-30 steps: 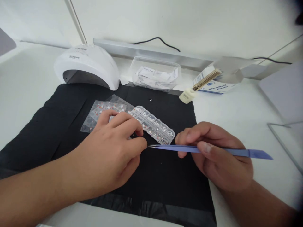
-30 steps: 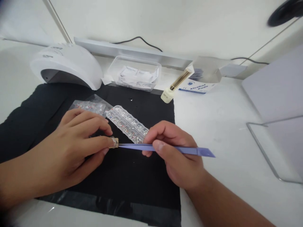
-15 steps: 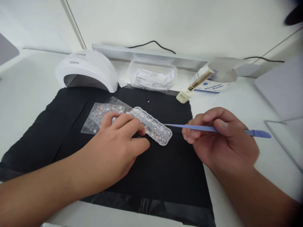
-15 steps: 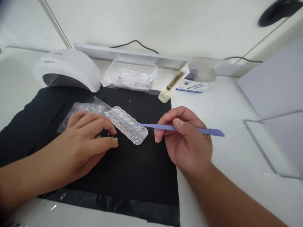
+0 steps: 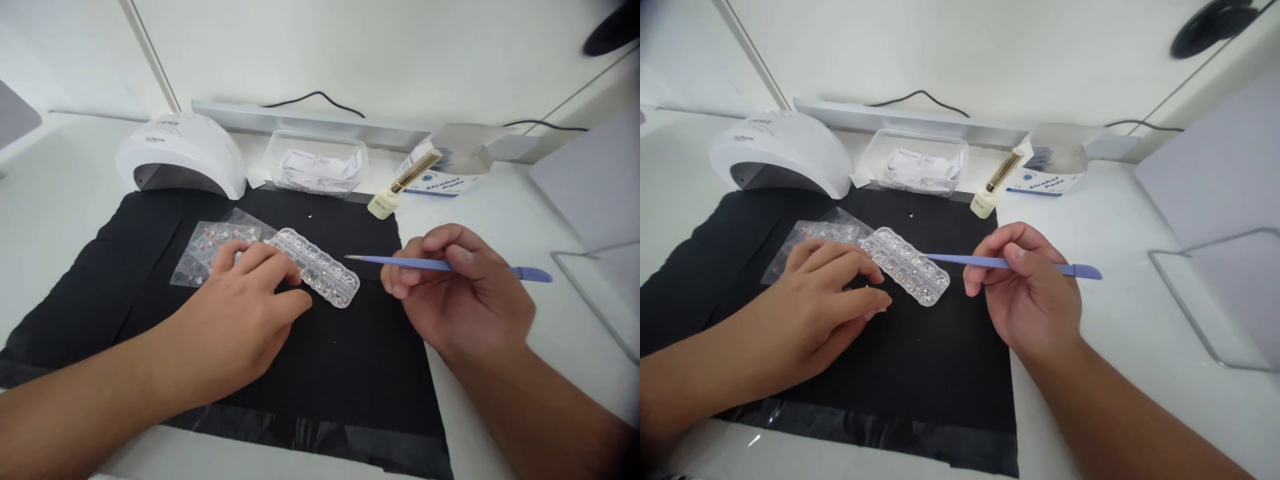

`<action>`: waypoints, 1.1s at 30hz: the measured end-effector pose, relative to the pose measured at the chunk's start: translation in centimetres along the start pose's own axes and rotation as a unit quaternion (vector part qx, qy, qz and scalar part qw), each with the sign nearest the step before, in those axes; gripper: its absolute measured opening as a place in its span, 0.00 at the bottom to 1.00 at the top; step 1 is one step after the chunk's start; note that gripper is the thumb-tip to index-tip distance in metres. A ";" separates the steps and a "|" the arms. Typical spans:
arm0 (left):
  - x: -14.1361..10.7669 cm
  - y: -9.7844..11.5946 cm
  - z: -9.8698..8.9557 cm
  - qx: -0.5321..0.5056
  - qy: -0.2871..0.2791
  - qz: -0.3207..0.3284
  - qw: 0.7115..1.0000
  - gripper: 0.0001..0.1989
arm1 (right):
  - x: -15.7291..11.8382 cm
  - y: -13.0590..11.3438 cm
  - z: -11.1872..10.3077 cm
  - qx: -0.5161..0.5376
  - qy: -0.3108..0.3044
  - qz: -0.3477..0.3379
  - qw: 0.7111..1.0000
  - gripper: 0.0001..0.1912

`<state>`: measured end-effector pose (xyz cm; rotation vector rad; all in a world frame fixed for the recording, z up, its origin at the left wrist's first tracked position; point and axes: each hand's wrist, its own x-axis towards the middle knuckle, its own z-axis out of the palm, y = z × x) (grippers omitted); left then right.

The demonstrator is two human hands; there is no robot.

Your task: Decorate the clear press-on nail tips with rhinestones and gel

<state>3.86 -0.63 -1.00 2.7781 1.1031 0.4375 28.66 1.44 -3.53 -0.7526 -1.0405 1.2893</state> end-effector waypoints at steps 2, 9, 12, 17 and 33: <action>-0.1 0.0 -0.2 0.001 -0.003 0.001 1.000 0.12 | 0.0 -0.1 0.0 -0.001 0.002 0.000 1.000 0.06; -0.2 0.1 -0.7 -0.006 0.025 0.003 1.000 0.10 | 0.1 -0.1 0.0 0.000 0.004 0.002 1.000 0.06; 0.0 0.1 -0.4 -0.006 0.018 0.007 1.000 0.11 | 0.1 -0.1 0.0 -0.001 0.001 0.004 1.000 0.06; 0.0 0.1 0.0 0.000 0.013 -0.003 1.000 0.13 | 0.1 -0.1 0.0 0.000 -0.003 0.005 1.000 0.06; -0.2 0.1 -0.2 0.032 -0.002 0.002 0.999 0.10 | 0.0 0.2 0.0 0.016 -0.022 0.014 1.000 0.07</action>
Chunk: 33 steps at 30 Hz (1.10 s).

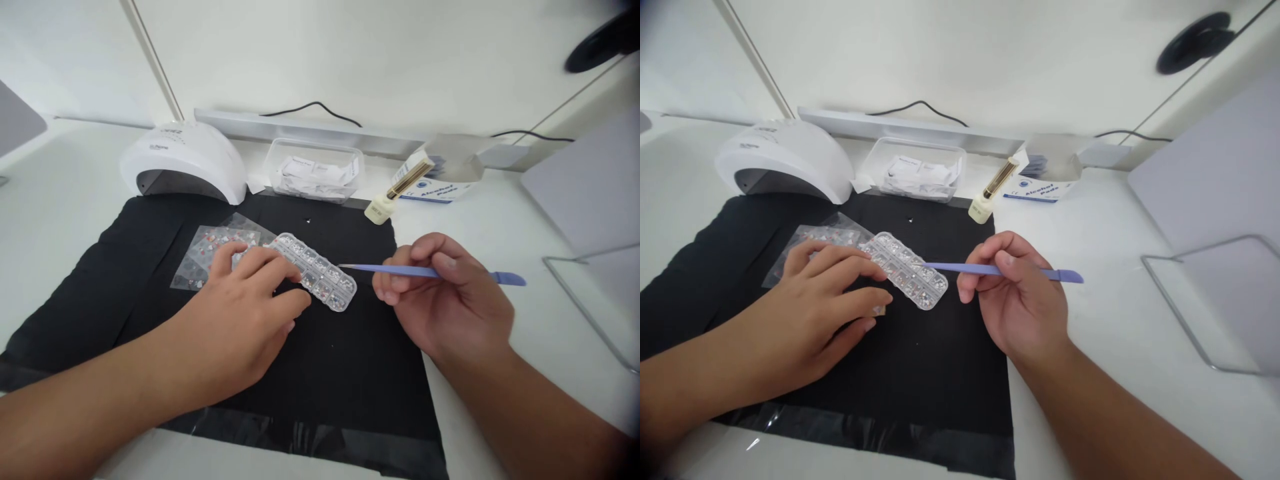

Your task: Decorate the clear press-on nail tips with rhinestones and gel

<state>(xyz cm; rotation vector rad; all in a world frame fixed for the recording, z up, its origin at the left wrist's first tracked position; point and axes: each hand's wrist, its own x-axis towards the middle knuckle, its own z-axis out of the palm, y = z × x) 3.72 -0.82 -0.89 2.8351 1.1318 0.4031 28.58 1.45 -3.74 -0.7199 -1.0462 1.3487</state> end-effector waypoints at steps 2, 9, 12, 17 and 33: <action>0.0 0.0 -0.2 0.000 0.001 -0.001 1.000 0.09 | -0.1 0.0 0.0 -0.003 0.001 -0.011 1.000 0.07; 0.2 0.0 -0.4 -0.004 0.022 0.017 1.000 0.10 | -0.3 -0.1 0.1 -0.029 -0.007 -0.036 0.999 0.06; 0.2 -0.1 -0.2 0.003 0.014 0.012 1.000 0.12 | -0.3 -0.1 0.0 -0.028 -0.001 -0.037 0.999 0.06; 0.1 0.0 0.0 0.009 -0.007 0.001 1.000 0.13 | -0.2 0.0 -0.3 -0.025 -0.006 -0.042 0.999 0.06; -1.9 -1.0 -8.0 -0.143 0.265 -0.183 0.936 0.11 | 0.0 -0.1 -0.2 -0.051 0.001 -0.044 0.998 0.08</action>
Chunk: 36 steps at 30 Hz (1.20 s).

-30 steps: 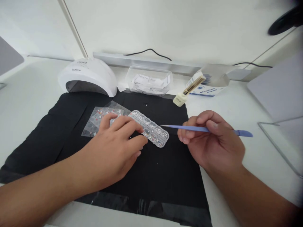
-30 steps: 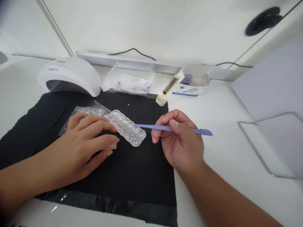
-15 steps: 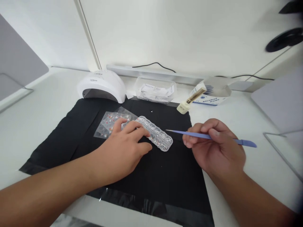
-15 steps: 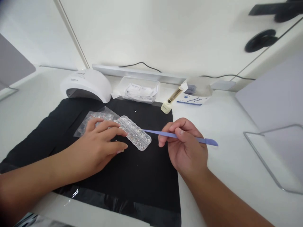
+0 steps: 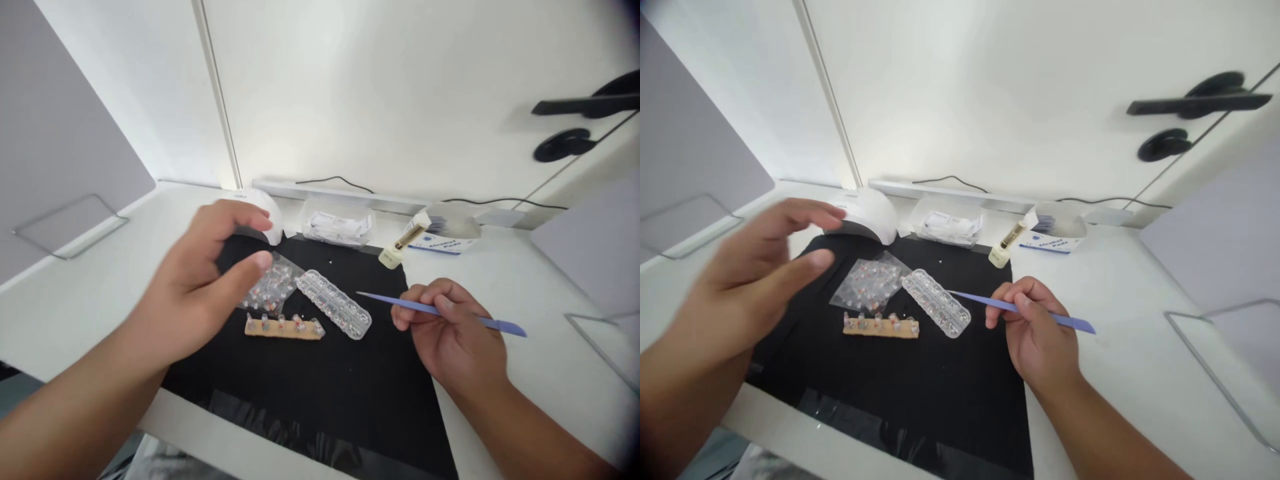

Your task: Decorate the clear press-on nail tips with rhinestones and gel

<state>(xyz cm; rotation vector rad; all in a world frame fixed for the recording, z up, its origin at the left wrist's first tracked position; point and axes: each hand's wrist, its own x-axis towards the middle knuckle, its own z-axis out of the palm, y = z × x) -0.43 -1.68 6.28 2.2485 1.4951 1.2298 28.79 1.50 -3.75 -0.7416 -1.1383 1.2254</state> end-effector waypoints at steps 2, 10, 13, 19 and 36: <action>0.3 0.4 -1.8 -0.001 0.070 0.004 0.998 0.10 | 0.0 0.0 0.2 -0.002 -0.007 -0.005 1.000 0.08; 3.0 -6.7 1.4 0.080 -0.172 -0.097 0.977 0.22 | -0.2 0.4 0.8 -0.039 -0.033 0.013 0.999 0.09; 2.5 -8.4 3.8 0.101 -0.241 -0.081 0.962 0.28 | -0.3 0.7 0.7 -0.058 -0.047 0.016 0.997 0.11; 1.8 -8.9 5.0 0.174 -0.296 -0.071 0.936 0.36 | -0.1 1.1 0.2 -0.089 -0.058 0.010 0.994 0.10; 1.9 -9.0 6.1 0.241 -0.286 -0.058 0.926 0.48 | -0.3 1.1 -0.4 -0.100 -0.124 -0.001 0.987 0.01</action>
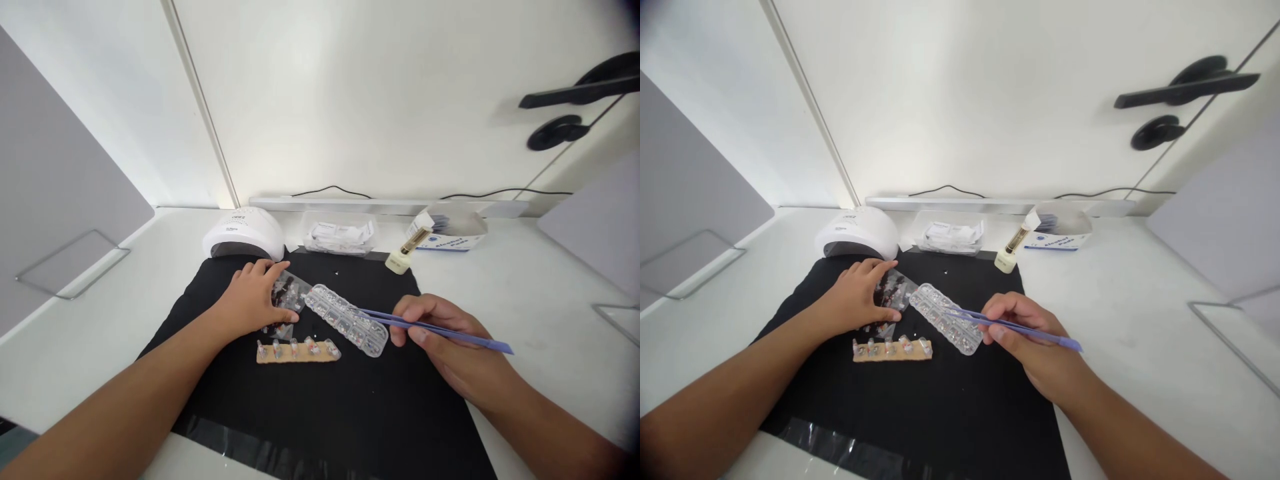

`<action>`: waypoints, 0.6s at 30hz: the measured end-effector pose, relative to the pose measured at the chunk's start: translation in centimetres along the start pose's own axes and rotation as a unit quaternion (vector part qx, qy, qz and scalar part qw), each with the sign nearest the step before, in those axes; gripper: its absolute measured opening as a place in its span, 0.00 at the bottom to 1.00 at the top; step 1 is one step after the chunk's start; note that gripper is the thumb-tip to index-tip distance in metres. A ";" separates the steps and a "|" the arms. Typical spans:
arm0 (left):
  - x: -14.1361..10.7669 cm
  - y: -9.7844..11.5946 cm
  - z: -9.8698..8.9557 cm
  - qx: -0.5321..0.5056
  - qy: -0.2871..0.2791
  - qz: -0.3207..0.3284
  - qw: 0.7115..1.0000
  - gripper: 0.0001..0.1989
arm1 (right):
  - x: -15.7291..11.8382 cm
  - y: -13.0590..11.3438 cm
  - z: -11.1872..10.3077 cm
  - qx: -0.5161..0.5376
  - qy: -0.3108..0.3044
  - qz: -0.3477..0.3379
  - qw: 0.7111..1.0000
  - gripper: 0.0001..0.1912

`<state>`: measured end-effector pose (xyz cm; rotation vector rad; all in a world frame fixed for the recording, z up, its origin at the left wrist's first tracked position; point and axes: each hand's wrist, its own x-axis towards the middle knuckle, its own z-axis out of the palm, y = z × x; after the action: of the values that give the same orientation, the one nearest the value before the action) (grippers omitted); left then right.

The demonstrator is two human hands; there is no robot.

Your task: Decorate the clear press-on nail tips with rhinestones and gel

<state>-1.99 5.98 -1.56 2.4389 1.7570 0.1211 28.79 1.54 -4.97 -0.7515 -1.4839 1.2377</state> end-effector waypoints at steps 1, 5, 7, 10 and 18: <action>0.0 0.0 0.0 0.004 0.001 -0.005 1.000 0.48 | 0.0 0.0 0.0 -0.001 -0.001 -0.004 1.000 0.01; -0.1 0.1 0.0 0.008 0.002 -0.012 1.000 0.48 | 0.2 -0.2 0.1 -0.009 -0.011 -0.010 1.000 0.02; -0.1 0.2 -0.1 0.000 0.003 -0.011 1.000 0.48 | 0.1 -0.2 0.1 -0.006 -0.014 -0.010 1.000 0.01; 0.0 0.4 -0.1 -0.020 0.005 -0.015 1.000 0.49 | 0.0 -0.1 0.1 0.006 -0.015 -0.011 1.000 0.01; -0.1 0.3 -0.2 -0.096 0.013 -0.058 0.994 0.50 | -0.1 -0.3 0.2 0.018 -0.008 -0.003 1.000 0.02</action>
<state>-1.79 5.80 -1.36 2.2072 1.8007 0.2967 28.63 1.27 -4.66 -0.7143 -1.4727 1.2654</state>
